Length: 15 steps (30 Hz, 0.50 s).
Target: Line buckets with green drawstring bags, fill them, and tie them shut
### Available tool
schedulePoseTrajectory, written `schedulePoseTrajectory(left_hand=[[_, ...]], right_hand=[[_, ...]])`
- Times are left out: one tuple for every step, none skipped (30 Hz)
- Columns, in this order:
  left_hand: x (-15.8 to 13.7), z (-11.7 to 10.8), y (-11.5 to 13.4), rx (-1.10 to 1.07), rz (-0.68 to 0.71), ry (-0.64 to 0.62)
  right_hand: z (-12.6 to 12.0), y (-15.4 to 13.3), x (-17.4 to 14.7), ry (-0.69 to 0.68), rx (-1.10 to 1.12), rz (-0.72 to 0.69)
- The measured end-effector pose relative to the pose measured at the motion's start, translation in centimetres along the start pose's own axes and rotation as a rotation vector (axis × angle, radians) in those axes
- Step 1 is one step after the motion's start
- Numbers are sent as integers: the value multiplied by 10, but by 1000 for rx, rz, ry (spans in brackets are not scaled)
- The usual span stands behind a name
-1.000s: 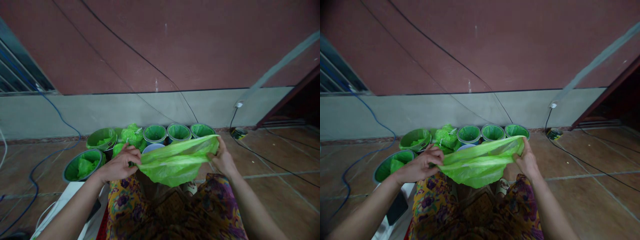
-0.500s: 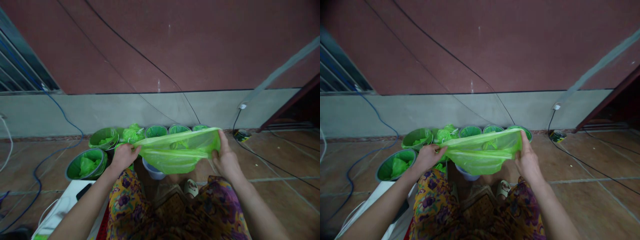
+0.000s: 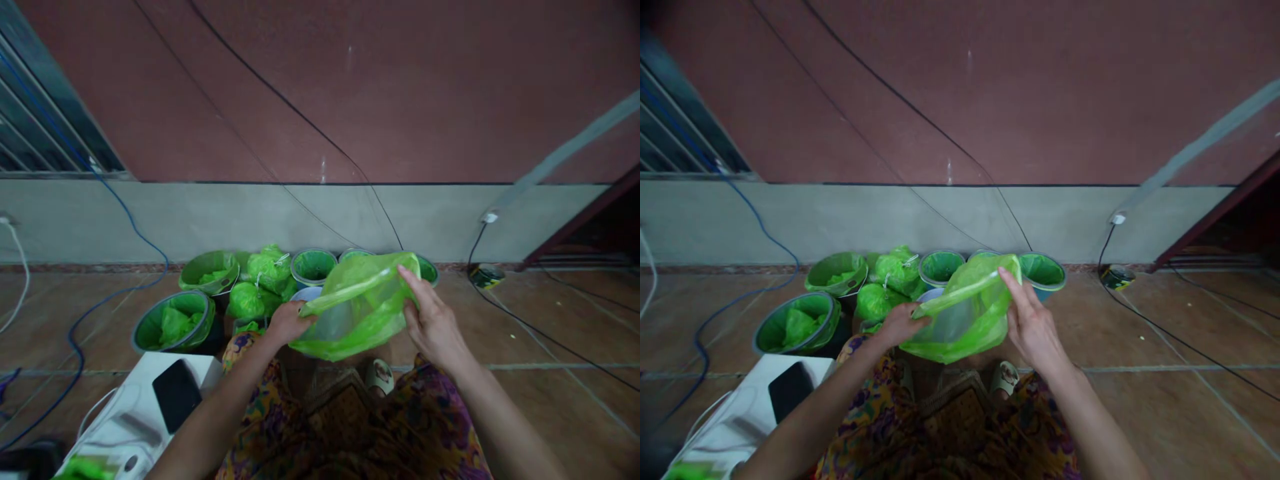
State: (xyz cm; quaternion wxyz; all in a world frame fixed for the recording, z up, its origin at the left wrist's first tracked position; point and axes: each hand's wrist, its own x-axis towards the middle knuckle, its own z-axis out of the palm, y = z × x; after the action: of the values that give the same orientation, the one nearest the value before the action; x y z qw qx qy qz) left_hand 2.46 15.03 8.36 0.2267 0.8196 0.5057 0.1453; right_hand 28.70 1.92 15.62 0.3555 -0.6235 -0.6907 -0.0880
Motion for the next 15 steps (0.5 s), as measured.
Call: schedulePoseTrajectory(left_hand=[[2,4,-1,-11,0,3],[3,7,-2,-25,-9,19],[5,7,-3,-45,-27,47],[7,5,-5,-76,-54,83],[8,1,-7,-112,-96,123],[10,-5,-11,-149,-152,169],[11,-14,-15,-176,-216,222],[11,-23,-21,-188,-279,282],[11,-32,-27,-184,-336,342],[11,-40,-34,-164,-382,401],[10,-48,-41,-139,-417,452],[9,-54,-46,-121,-437,492],[8,-58,-50,-117,-445,519],[7,-62,-52,-130,-444,535],[7,-66,-50,-158,-434,544]], right_hand=[[2,1,0,-14,19,-6],[4,4,-1,-30,41,-12],[6,8,-2,-52,65,-19],[8,14,-4,-81,88,-25],[10,21,-7,-115,107,-29],[12,28,-11,-156,120,-27],[14,37,-15,-199,126,-18],[15,45,-19,-243,125,-5],[17,54,-23,-286,114,7],[18,62,-27,-327,89,18],[19,69,-30,-367,50,30],[19,74,-30,-401,-4,47],[18,78,-29,-425,-72,72],[16,79,-26,-436,-150,110],[11,78,-20,-428,-229,151]])
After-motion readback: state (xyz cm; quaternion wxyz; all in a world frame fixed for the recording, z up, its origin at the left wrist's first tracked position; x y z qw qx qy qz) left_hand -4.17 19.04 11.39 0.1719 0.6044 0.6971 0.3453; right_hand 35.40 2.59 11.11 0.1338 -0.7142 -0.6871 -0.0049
